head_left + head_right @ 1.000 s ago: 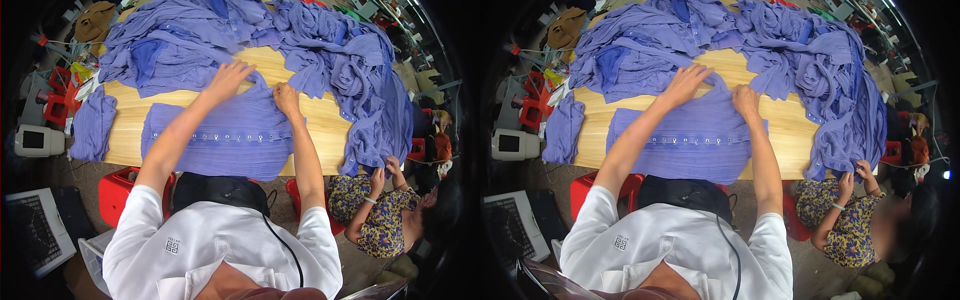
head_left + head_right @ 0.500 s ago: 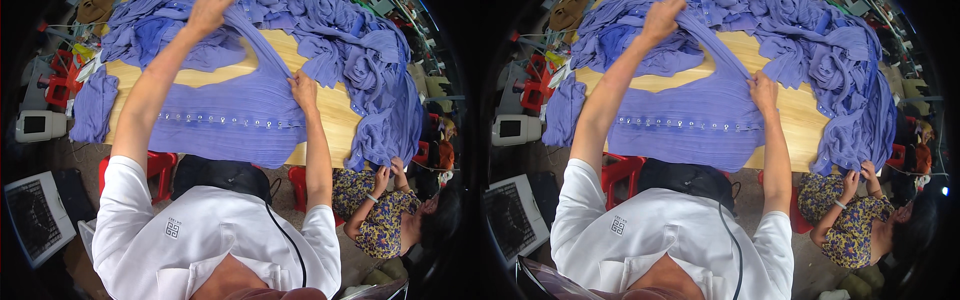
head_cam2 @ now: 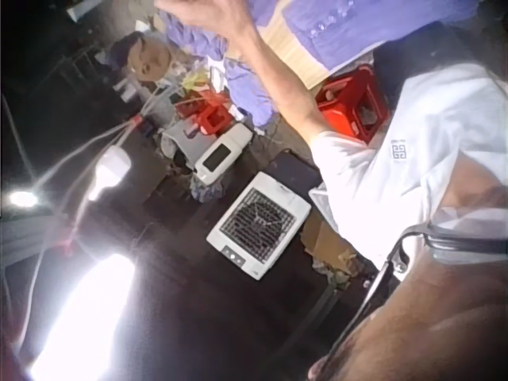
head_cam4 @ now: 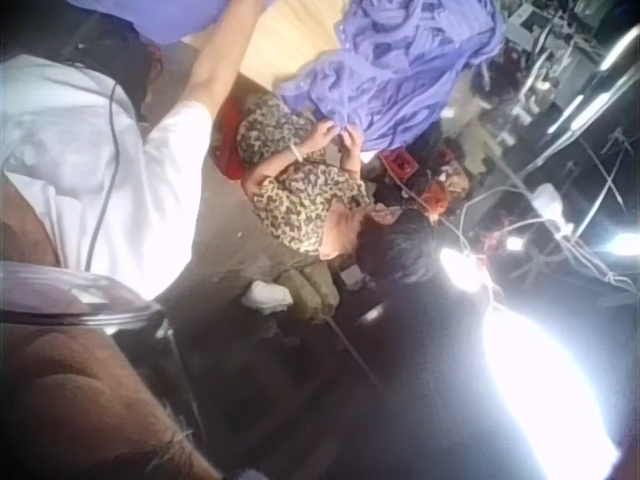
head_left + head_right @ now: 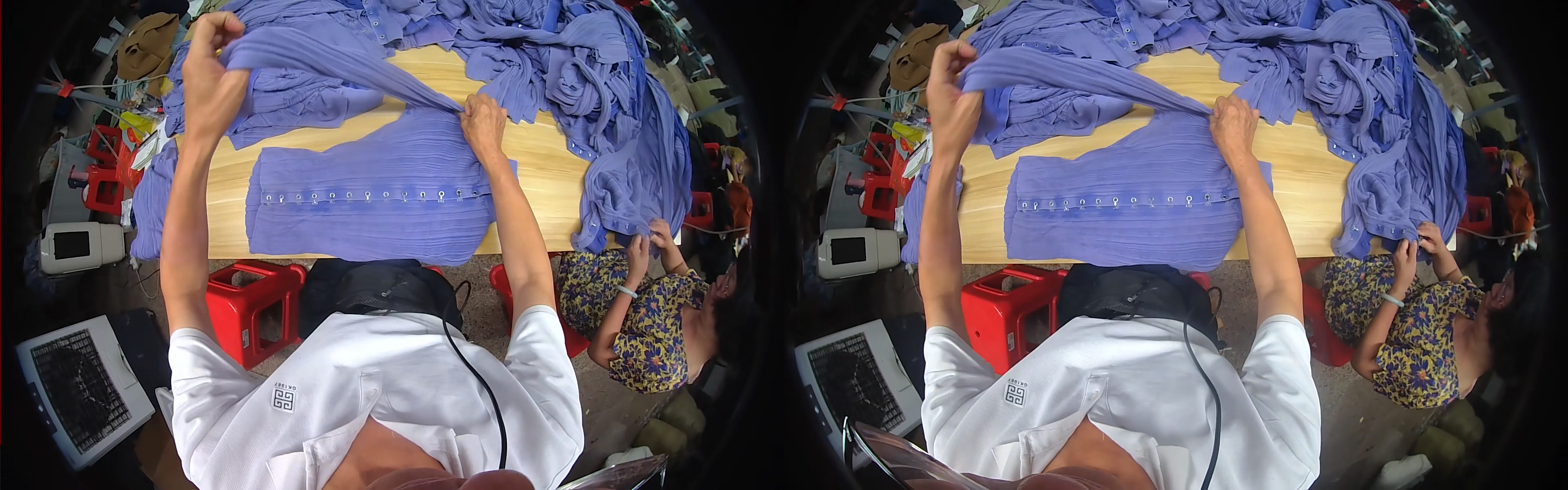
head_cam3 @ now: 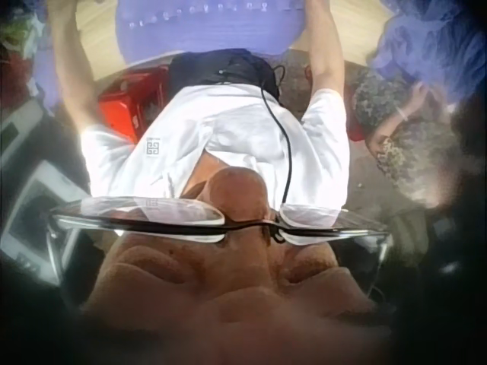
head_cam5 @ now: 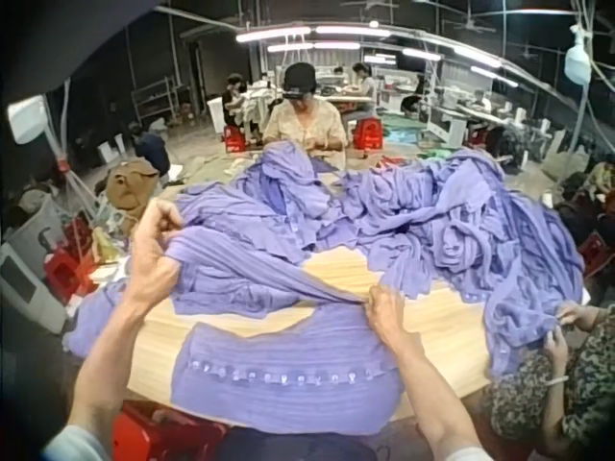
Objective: The recorder is inspecting and sorting purple garments on a wooden table in a workshop.
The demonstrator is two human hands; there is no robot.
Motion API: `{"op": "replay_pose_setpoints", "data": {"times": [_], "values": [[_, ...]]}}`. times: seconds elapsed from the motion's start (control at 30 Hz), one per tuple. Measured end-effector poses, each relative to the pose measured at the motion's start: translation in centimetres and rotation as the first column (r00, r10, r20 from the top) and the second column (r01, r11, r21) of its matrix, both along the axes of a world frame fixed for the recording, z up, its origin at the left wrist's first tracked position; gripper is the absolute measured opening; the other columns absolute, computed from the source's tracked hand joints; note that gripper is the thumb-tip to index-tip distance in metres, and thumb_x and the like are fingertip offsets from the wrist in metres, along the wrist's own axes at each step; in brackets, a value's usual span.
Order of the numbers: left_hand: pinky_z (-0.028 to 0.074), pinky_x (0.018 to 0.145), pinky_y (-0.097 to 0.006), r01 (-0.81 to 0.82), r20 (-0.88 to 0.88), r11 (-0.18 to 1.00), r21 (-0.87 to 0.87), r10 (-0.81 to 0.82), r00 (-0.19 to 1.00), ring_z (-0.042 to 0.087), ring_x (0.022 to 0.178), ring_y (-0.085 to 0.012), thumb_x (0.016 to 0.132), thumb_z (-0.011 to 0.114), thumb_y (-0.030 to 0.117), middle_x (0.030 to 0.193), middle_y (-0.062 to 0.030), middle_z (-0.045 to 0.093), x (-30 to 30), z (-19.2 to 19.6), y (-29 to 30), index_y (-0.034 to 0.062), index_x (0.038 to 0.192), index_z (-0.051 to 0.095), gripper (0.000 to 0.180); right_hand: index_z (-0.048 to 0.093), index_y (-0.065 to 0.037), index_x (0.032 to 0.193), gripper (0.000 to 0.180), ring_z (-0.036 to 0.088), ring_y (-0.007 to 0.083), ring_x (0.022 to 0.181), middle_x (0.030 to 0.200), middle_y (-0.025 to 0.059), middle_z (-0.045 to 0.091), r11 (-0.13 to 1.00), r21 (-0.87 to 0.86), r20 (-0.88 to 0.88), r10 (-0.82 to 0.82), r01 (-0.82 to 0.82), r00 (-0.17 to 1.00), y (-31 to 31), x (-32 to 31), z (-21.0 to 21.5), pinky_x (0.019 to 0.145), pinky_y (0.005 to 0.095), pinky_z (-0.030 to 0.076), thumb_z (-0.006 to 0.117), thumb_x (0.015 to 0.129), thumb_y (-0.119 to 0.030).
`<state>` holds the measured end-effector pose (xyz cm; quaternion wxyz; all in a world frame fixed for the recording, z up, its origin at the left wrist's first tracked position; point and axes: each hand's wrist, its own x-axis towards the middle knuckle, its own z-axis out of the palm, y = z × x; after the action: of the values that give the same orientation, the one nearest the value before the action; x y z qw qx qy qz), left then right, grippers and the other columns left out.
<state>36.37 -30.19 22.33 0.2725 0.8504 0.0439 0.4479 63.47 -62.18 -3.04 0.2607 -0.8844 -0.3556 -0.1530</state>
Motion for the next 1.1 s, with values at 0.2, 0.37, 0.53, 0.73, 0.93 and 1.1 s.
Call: {"op": "replay_pose_setpoints", "data": {"times": [0.2,0.37,0.53,0.73,0.93,1.1], "values": [[0.053,0.072,-0.036,0.246,-0.294,0.921,0.301,-0.156,0.943,0.066,0.085,-0.0272,0.069,0.077,-0.007,0.100,-0.0096,0.065,-9.6,1.4,-6.3,0.0068,0.121,0.069,0.055,0.069,-0.011,0.104,0.012,0.068,0.0454,0.084,0.097,0.0144,0.067,0.964,0.256,-0.036,0.077,-0.065,0.996,-1.7,-2.4,2.6,0.074,0.0567,0.055,0.071,0.095,-0.004],[0.056,0.079,-0.046,0.318,-0.691,0.915,0.248,-0.063,0.720,0.068,0.097,-0.0373,0.064,0.075,-0.006,0.105,-0.0131,0.063,-13.1,-6.6,-7.2,0.0080,0.122,0.069,0.060,0.070,-0.016,0.129,0.040,0.072,0.0440,0.099,0.119,0.0186,0.067,0.995,0.002,-0.091,0.101,-0.101,0.991,-2.7,-3.6,1.2,0.085,0.0535,0.061,0.065,0.094,0.003],[0.056,0.075,-0.045,0.260,-0.600,0.938,0.230,-0.073,0.797,0.069,0.093,-0.0352,0.064,0.076,-0.004,0.102,-0.0121,0.062,-14.3,-6.9,-10.1,0.0063,0.115,0.071,0.052,0.071,-0.017,0.134,0.055,0.056,0.0439,0.141,0.151,0.0221,0.060,0.965,-0.120,-0.052,0.230,-0.235,0.972,-2.7,-7.3,4.0,0.112,0.0569,0.049,0.066,0.084,0.007],[0.056,0.075,-0.041,0.241,-0.457,0.939,0.243,-0.108,0.883,0.069,0.091,-0.0337,0.063,0.078,0.000,0.103,-0.0120,0.064,-13.3,-4.2,-12.6,0.0056,0.113,0.075,0.051,0.071,-0.022,0.137,0.060,0.029,0.0449,0.165,0.172,0.0222,0.042,0.894,-0.068,-0.279,0.409,-0.442,0.869,-2.3,-13.6,6.4,0.130,0.0684,0.025,0.082,0.081,-0.004],[0.056,0.083,-0.044,0.206,-0.412,0.923,0.324,-0.058,0.909,0.069,0.097,-0.0347,0.060,0.084,0.008,0.112,-0.0134,0.066,-13.0,-3.6,-11.7,0.0076,0.117,0.074,0.058,0.070,-0.009,0.099,0.020,0.033,0.0460,0.163,0.164,0.0146,0.055,0.835,-0.225,-0.157,0.477,-0.502,0.865,-1.9,-11.3,5.7,0.124,0.0837,0.017,0.080,0.081,-0.013],[0.056,0.088,-0.049,0.233,-0.681,0.908,0.349,0.075,0.728,0.069,0.108,-0.0368,0.071,0.092,0.021,0.122,-0.0118,0.066,-12.6,-8.7,-5.7,0.0106,0.131,0.067,0.066,0.062,-0.010,0.096,0.024,0.054,0.0370,0.146,0.120,0.0080,0.073,0.884,-0.129,-0.275,0.402,-0.448,0.873,-4.9,-6.6,6.3,0.126,0.0820,0.013,0.075,0.076,-0.008]]}}
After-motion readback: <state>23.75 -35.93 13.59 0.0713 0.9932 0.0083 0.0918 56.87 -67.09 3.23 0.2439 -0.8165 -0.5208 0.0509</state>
